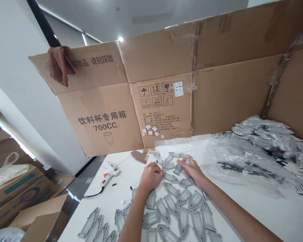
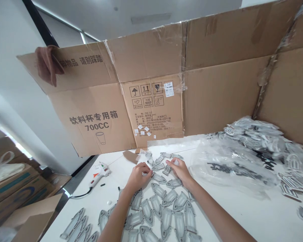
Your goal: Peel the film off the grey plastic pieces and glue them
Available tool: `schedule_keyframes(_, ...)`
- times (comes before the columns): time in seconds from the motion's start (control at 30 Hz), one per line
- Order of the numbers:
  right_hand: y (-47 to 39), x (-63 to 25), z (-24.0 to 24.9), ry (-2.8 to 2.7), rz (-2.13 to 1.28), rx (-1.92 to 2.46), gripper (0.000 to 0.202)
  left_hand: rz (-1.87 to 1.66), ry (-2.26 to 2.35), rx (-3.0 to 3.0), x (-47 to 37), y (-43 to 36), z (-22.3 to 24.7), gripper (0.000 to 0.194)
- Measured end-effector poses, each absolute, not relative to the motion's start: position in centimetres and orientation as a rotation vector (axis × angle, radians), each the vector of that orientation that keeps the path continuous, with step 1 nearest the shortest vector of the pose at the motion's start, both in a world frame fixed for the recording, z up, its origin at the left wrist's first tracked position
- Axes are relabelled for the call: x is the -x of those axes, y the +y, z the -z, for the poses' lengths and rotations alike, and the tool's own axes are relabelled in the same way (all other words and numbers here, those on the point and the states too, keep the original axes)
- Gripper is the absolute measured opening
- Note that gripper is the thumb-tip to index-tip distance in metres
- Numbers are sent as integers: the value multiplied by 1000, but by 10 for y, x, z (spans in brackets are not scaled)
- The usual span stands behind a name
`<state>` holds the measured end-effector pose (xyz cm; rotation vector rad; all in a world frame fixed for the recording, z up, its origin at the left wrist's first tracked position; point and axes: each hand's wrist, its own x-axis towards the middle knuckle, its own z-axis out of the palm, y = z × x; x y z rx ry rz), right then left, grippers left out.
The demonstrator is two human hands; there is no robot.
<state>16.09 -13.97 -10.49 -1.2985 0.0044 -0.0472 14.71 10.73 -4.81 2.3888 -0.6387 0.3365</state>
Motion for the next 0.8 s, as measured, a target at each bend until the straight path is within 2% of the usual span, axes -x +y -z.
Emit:
schedule_keyframes(0.33, -140, -161, 104, -32, 22, 1322, 71, -374, -662, -2516, -143, 108, 41, 13)
schedule_keyframes(0.6, -138, -156, 99, -138, 98, 1487, 67, -375, -577, -2458, -141, 104, 39, 29)
schedule_keyframes(0.8, -127, -147, 85, -331, 113, 1597, 59, -239, -502, -2189, -138, 93, 27, 30)
